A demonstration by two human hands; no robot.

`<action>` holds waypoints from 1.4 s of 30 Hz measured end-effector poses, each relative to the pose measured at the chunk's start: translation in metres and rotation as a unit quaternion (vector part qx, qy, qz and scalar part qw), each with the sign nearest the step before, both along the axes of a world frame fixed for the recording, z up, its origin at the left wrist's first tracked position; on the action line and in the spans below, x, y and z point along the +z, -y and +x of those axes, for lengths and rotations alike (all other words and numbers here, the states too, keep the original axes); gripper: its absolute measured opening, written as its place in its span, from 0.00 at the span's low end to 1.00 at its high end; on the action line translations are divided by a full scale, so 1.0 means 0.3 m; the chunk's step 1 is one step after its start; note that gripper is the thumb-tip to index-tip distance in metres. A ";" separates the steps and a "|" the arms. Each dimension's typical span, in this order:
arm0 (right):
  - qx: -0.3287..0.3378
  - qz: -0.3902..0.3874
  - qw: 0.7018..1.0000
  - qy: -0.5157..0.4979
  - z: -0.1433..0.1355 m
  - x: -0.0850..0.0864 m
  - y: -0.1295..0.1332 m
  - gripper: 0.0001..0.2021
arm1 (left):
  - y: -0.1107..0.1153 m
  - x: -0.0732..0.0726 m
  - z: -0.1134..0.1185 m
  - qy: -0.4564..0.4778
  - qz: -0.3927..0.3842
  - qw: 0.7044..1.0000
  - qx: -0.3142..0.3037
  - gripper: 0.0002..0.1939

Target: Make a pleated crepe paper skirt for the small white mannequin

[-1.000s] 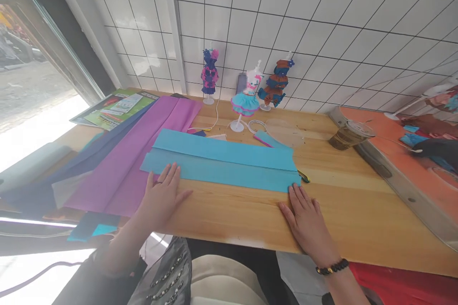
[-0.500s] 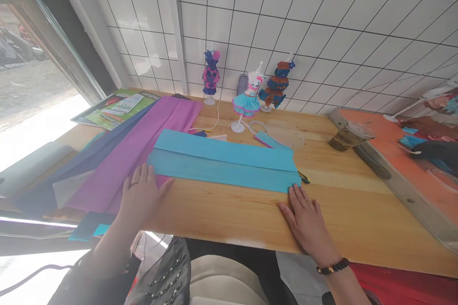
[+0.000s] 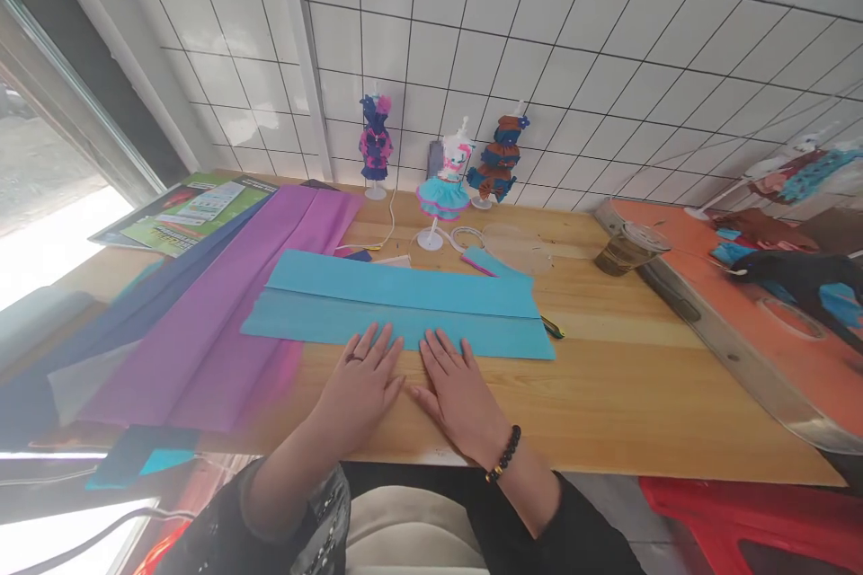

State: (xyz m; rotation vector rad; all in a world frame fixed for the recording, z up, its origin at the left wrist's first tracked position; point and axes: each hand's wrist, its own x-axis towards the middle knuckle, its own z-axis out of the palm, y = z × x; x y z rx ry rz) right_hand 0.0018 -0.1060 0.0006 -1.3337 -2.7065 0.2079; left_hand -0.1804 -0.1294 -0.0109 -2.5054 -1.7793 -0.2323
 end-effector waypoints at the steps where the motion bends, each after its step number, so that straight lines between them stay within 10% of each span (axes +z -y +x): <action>1: -0.007 -0.002 1.000 0.003 0.020 -0.002 -0.003 0.32 | 0.001 -0.003 -0.005 0.000 0.001 1.000 0.000 0.24; 15: -0.217 0.057 0.972 0.065 0.476 -0.087 -0.009 0.33 | -0.004 0.008 -0.009 -0.040 -0.013 0.999 -0.006 0.25; 29: -0.250 0.109 0.961 0.053 0.443 -0.083 -0.014 0.36 | 0.001 0.036 -0.001 -0.074 -0.059 0.995 0.004 0.25; 37: -0.029 0.048 0.998 -0.015 0.183 -0.014 0.007 0.31 | -0.002 0.037 0.007 -0.058 -0.059 0.996 0.020 0.25; 42: -0.092 0.035 0.995 -0.014 0.255 -0.028 -0.005 0.31 | -0.004 0.040 -0.012 -0.033 -0.072 0.997 0.015 0.25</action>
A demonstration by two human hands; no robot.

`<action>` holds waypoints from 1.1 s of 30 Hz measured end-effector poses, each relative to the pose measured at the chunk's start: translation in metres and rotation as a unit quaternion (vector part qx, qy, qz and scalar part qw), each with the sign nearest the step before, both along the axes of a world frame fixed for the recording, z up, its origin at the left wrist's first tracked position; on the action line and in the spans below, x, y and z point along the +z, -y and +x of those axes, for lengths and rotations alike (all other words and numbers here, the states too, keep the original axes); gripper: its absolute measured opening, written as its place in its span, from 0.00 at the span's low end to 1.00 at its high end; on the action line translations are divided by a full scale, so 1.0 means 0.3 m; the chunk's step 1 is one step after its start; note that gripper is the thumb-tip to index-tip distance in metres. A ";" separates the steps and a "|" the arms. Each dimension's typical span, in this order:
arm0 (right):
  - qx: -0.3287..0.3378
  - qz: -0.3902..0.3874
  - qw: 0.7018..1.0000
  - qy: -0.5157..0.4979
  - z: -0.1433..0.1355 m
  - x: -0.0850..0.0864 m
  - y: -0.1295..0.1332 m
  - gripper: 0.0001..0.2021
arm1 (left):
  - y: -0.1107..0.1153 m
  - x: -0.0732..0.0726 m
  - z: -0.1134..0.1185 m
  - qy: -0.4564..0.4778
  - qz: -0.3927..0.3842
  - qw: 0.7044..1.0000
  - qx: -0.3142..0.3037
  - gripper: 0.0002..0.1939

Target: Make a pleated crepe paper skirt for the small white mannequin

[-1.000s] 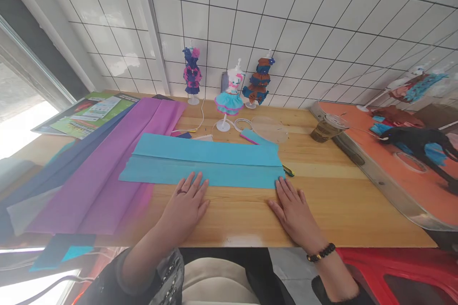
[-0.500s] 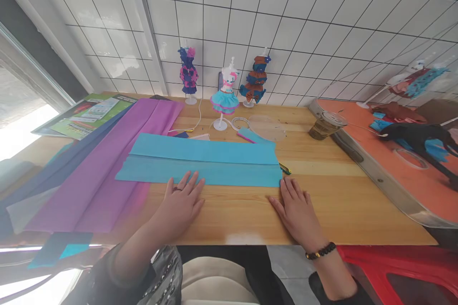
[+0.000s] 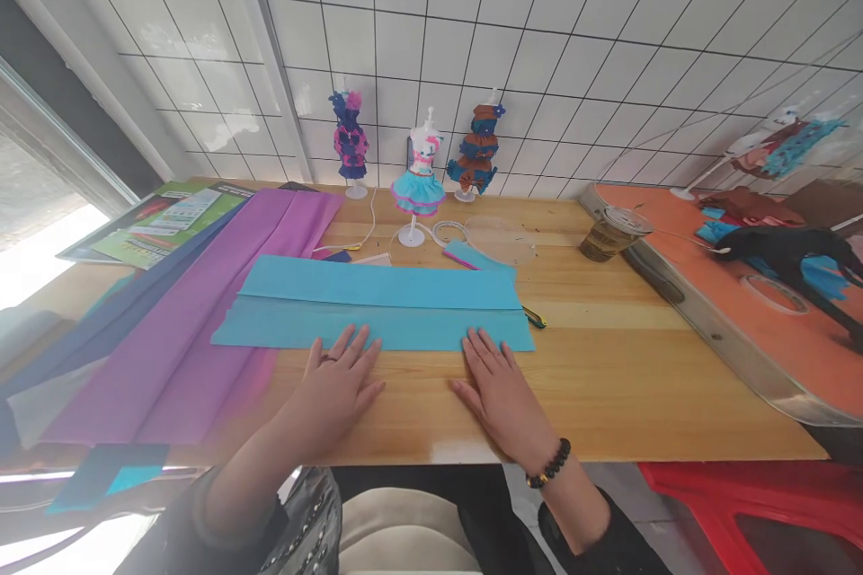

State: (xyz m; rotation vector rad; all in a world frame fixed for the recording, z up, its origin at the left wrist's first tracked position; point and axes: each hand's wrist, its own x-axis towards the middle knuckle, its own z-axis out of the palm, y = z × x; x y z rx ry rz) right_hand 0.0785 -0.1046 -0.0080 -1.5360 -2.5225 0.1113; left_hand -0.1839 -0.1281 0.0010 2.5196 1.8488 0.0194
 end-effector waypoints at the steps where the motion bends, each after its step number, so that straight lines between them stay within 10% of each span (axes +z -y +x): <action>1: -0.024 0.004 1.000 0.004 0.036 -0.010 0.000 0.31 | -0.001 0.007 -0.001 0.001 -0.011 1.000 0.002 0.25; 14: -0.100 0.105 0.989 -0.023 0.372 -0.007 -0.210 0.20 | -0.166 0.219 0.171 -0.038 -0.054 0.996 -0.052 0.13; 23: -0.057 0.082 0.992 0.076 0.348 0.020 -0.282 0.20 | -0.325 0.036 0.364 0.103 0.033 0.952 -0.285 0.13; 33: -0.171 0.003 0.981 -0.093 0.558 0.031 -0.188 0.22 | -0.388 0.000 0.430 0.181 0.004 0.970 -0.164 0.17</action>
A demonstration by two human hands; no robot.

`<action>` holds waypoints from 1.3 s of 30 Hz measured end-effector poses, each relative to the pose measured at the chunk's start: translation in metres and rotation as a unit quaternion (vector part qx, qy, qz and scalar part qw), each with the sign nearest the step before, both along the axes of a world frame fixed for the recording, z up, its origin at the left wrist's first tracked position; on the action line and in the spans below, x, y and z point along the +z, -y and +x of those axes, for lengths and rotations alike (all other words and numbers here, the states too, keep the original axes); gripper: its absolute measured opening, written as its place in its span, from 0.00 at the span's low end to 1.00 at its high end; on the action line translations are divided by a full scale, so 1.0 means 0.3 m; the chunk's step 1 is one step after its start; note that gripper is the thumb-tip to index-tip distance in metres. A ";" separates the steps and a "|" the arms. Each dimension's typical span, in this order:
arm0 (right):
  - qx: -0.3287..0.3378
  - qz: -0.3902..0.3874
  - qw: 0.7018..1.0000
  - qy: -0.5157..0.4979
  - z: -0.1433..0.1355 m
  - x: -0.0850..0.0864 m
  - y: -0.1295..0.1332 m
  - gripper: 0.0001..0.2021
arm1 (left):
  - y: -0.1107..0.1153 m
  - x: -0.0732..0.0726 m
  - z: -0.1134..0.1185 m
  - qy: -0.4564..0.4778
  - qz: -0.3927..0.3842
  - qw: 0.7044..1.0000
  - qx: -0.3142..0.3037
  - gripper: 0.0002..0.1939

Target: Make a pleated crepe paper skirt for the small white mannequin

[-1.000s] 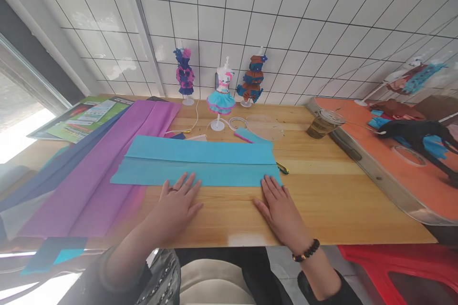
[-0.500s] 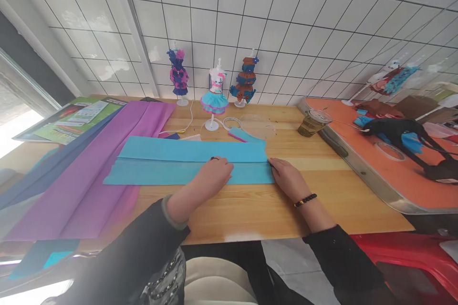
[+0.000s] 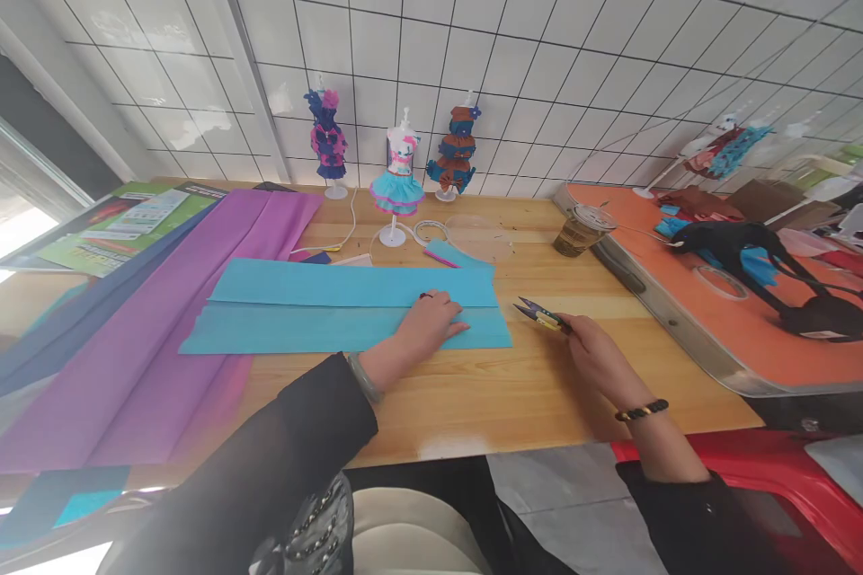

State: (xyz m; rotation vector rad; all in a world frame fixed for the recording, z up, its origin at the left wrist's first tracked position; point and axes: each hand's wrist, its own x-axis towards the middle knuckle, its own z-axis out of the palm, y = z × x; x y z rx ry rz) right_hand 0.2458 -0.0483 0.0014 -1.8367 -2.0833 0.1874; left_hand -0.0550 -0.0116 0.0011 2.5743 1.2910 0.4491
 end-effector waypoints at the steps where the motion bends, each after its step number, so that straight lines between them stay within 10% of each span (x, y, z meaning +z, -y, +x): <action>1: 0.004 -0.021 0.999 -0.036 0.002 0.008 0.014 0.22 | -0.005 -0.006 0.002 0.007 -0.003 1.000 -0.001 0.17; 13: 0.011 -0.120 0.992 -0.039 -0.003 0.054 0.060 0.20 | -0.009 -0.012 -0.005 0.078 -0.037 0.996 0.012 0.08; 39: 0.102 -0.050 0.990 0.086 -0.030 0.038 0.013 0.19 | 0.014 -0.015 -0.004 0.072 0.021 0.997 0.004 0.12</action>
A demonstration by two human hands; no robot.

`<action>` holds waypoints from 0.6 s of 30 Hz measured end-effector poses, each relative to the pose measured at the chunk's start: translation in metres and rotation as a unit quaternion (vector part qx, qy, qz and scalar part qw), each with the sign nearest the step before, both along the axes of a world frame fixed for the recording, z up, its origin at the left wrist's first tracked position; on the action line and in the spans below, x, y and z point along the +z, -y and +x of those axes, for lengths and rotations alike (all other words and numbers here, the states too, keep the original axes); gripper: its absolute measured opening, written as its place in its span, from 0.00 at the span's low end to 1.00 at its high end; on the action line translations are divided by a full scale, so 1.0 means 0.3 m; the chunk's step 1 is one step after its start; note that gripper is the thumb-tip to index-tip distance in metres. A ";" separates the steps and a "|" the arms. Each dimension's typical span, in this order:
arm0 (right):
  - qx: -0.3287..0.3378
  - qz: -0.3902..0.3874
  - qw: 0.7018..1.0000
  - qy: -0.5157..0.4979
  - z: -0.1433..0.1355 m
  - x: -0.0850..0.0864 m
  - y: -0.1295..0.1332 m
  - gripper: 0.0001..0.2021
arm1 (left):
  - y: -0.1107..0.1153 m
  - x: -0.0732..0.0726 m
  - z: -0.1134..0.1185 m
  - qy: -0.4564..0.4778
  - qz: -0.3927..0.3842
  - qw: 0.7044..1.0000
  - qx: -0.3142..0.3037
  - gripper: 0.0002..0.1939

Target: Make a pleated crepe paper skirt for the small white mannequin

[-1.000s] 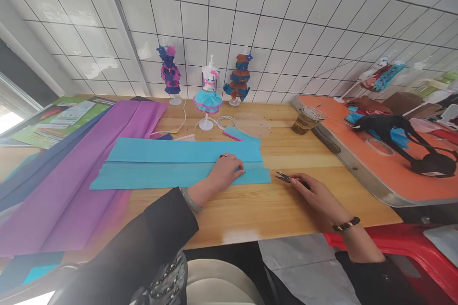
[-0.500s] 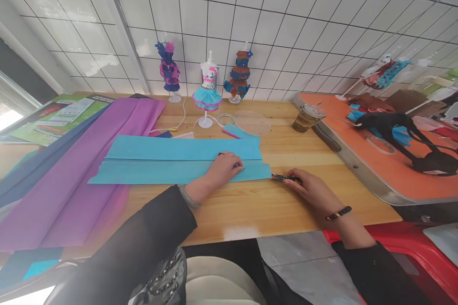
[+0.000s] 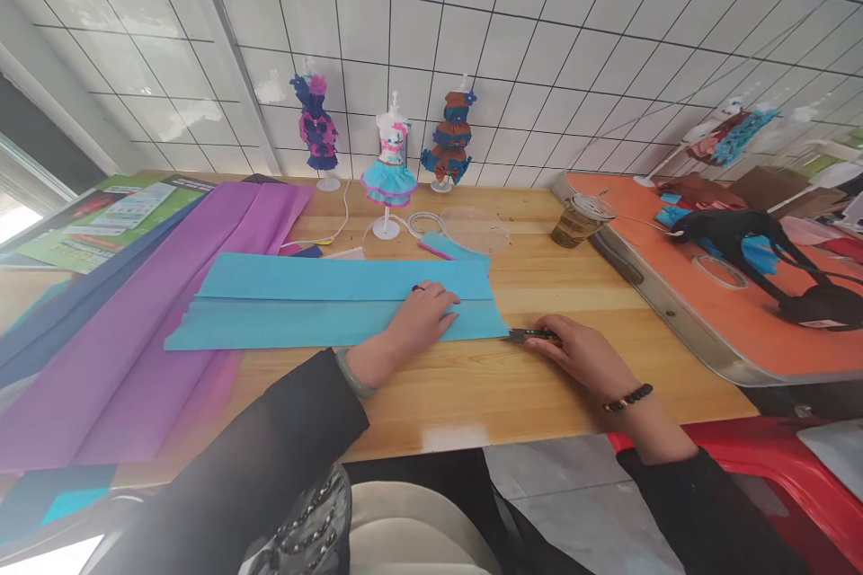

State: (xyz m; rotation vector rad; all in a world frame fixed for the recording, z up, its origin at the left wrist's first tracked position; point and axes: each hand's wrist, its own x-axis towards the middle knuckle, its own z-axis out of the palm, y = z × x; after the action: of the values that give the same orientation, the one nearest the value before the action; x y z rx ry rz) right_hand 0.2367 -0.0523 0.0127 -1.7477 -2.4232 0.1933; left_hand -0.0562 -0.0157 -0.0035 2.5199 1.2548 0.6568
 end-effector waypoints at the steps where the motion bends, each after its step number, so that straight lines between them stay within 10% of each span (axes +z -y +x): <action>1: -0.013 0.013 1.000 0.009 0.013 0.001 0.004 0.20 | 0.003 0.002 0.001 0.004 0.010 1.000 -0.003 0.12; 6: -0.080 0.079 0.993 0.032 0.030 0.018 0.054 0.22 | 0.007 0.007 0.003 0.058 0.054 0.996 -0.028 0.12; 18: 0.083 0.193 0.967 0.141 -0.229 0.097 0.134 0.21 | 0.045 0.034 0.021 0.106 -0.004 0.980 -0.166 0.13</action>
State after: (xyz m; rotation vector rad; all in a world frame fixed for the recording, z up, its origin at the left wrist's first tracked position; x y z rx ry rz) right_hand 0.1681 -0.0925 0.0417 -1.4817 -2.5730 -0.5114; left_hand -0.0498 -0.0291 0.0068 2.4898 0.7407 0.8059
